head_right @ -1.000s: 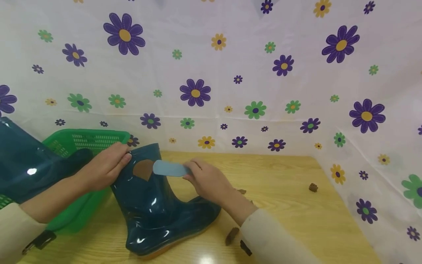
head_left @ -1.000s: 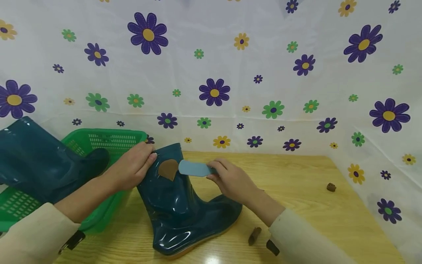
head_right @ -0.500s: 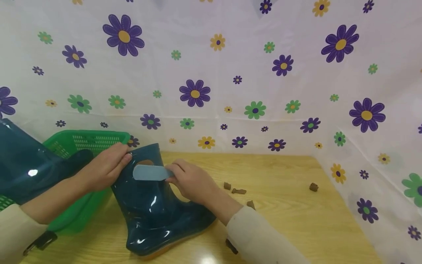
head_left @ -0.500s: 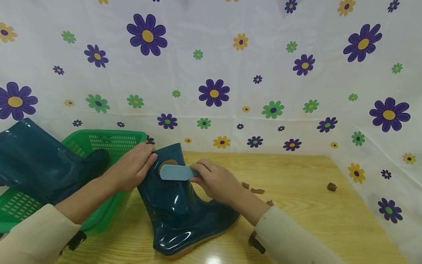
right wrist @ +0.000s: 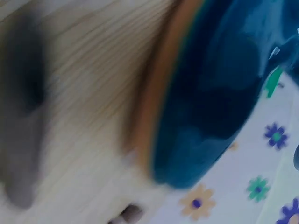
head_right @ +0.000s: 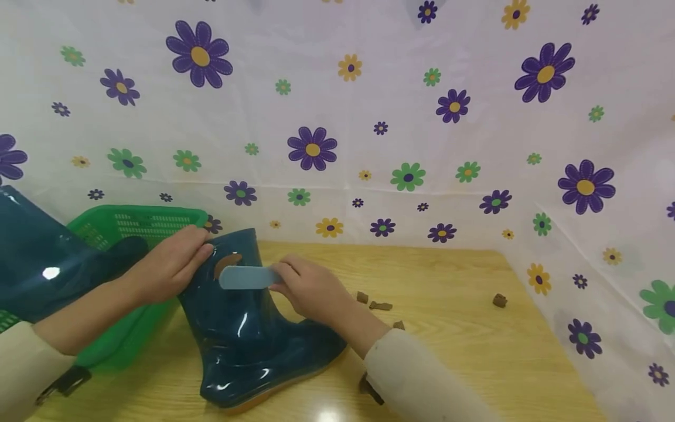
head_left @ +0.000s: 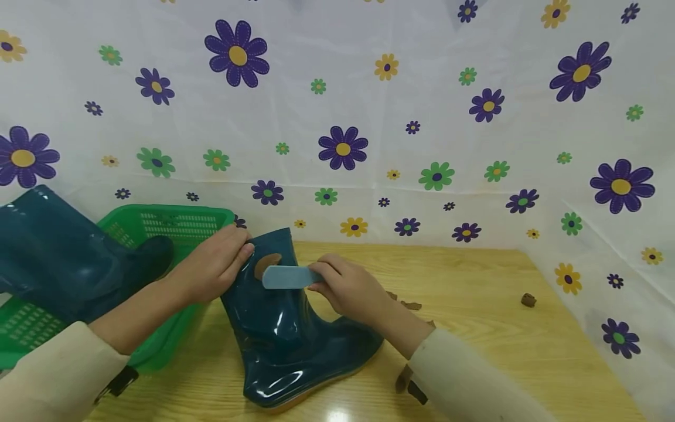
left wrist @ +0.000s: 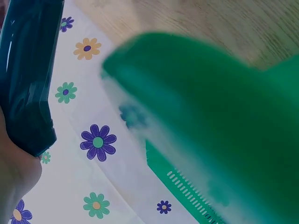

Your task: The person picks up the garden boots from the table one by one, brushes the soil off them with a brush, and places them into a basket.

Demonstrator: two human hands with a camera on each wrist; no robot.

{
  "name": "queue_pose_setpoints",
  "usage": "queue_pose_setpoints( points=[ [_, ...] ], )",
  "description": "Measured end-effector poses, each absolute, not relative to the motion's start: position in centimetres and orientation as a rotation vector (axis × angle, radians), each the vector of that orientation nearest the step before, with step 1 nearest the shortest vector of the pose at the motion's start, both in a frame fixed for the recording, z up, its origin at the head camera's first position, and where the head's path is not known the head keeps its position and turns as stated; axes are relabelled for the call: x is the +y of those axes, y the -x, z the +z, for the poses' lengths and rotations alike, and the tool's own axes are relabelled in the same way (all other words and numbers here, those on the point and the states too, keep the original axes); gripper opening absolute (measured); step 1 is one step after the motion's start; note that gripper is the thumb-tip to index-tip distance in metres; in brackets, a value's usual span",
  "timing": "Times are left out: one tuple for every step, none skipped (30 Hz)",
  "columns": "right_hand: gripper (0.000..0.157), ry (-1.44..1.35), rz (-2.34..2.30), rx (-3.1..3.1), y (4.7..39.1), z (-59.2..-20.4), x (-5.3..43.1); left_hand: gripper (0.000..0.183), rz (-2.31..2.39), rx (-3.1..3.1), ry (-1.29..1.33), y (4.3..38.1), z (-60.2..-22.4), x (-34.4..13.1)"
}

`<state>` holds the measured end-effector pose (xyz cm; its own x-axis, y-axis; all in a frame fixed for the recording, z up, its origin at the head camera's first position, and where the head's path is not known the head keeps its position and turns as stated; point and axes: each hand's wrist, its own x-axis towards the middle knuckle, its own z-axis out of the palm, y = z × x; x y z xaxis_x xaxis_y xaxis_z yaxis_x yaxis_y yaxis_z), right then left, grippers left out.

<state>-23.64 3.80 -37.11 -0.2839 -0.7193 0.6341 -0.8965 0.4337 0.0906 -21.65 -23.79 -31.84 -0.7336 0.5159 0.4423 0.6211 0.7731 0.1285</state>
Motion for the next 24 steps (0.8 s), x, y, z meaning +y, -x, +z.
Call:
queue_pose_setpoints(
  points=[
    [0.031, -1.358, 0.381, -2.066, 23.5, -36.9, 3.2, 0.013, -0.386, -2.582, 0.867, 21.7, -31.9, -23.7],
    [0.031, -1.363, 0.378, -2.047, 23.4, -36.7, 2.7, 0.013, -0.391, -2.584, 0.867, 21.7, -31.9, -23.7],
    [0.031, -1.366, 0.371, -2.030, 23.2, -36.5, 2.3, 0.013, -0.397, -2.587, 0.866, 21.7, -31.9, -23.6],
    [0.031, -1.368, 0.365, -2.019, 23.0, -36.4, 2.0, 0.013, -0.404, -2.589, 0.867, 21.7, -32.0, -23.6],
    [0.032, -1.366, 0.359, -2.016, 22.9, -36.3, 1.9, 0.013, -0.411, -2.591, 0.865, 21.7, -32.0, -23.6],
    [0.032, -1.361, 0.356, -2.018, 22.7, -36.2, 1.9, 0.013, -0.421, -2.593, 0.864, 21.7, -32.0, -23.6],
    [0.032, -1.355, 0.354, -2.029, 22.7, -36.2, 2.0, 0.013, -0.426, -2.594, 0.864, 21.7, -31.9, -23.6],
    [0.031, -1.347, 0.352, -2.044, 22.6, -36.2, 2.2, 0.013, -0.432, -2.599, 0.863, 21.6, -31.9, -23.6],
    [0.031, -1.338, 0.352, -2.059, 22.6, -36.2, 2.5, 0.014, -0.435, -2.601, 0.862, 21.6, -31.9, -23.7],
    [0.031, -1.330, 0.352, -2.075, 22.6, -36.2, 2.9, 0.014, -0.438, -2.602, 0.862, 21.6, -31.8, -23.7],
    [0.030, -1.324, 0.352, -2.088, 22.7, -36.3, 3.2, 0.014, -0.438, -2.601, 0.861, 21.6, -31.8, -23.8],
    [0.030, -1.319, 0.350, -2.096, 22.8, -36.4, 3.6, 0.014, -0.443, -2.599, 0.863, 21.5, -31.7, -23.8],
    [0.030, -1.318, 0.348, -2.099, 22.9, -36.5, 3.9, 0.014, -0.443, -2.596, 0.866, 21.5, -31.7, -23.8],
    [0.031, -1.319, 0.344, -2.096, 22.9, -36.6, 4.1, 0.014, -0.446, -2.594, 0.868, 21.5, -31.7, -23.9],
    [0.031, -1.320, 0.337, -2.091, 23.0, -36.7, 4.3, 0.015, -0.448, -2.591, 0.871, 21.5, -31.6, -23.9],
    [0.031, -1.322, 0.332, -2.084, 23.1, -36.8, 4.4, 0.015, -0.453, -2.589, 0.872, 21.5, -31.6, -23.9],
    [0.031, -1.325, 0.325, -2.074, 23.2, -36.9, 4.4, 0.015, -0.457, -2.587, 0.874, 21.5, -31.6, -23.8],
    [0.031, -1.327, 0.320, -2.064, 23.3, -36.9, 4.2, 0.016, -0.466, -2.585, 0.874, 21.5, -31.6, -23.8],
    [0.031, -1.333, 0.319, -2.056, 23.3, -36.9, 4.0, 0.017, -0.478, -2.586, 0.872, 21.5, -31.6, -23.8],
    [0.031, -1.339, 0.314, -2.045, 23.3, -36.9, 3.6, 0.018, -0.501, -2.587, 0.871, 21.5, -31.6, -23.7],
    [0.031, -1.342, 0.309, -2.034, 23.3, -36.8, 3.2, 0.019, -0.531, -2.587, 0.869, 21.5, -31.6, -23.7],
    [0.032, -1.344, 0.306, -2.023, 23.2, -36.6, 2.8, 0.020, -0.567, -2.585, 0.868, 21.6, -31.7, -23.7],
    [0.032, -1.342, 0.305, -2.015, 23.1, -36.4, 2.3, 0.021, -0.614, -2.584, 0.866, 21.6, -31.7, -23.6],
    [0.032, -1.341, 0.304, -2.009, 23.0, -36.3, 1.9, 0.022, -0.672, -2.584, 0.865, 21.7, -31.7, -23.7]
  ],
)
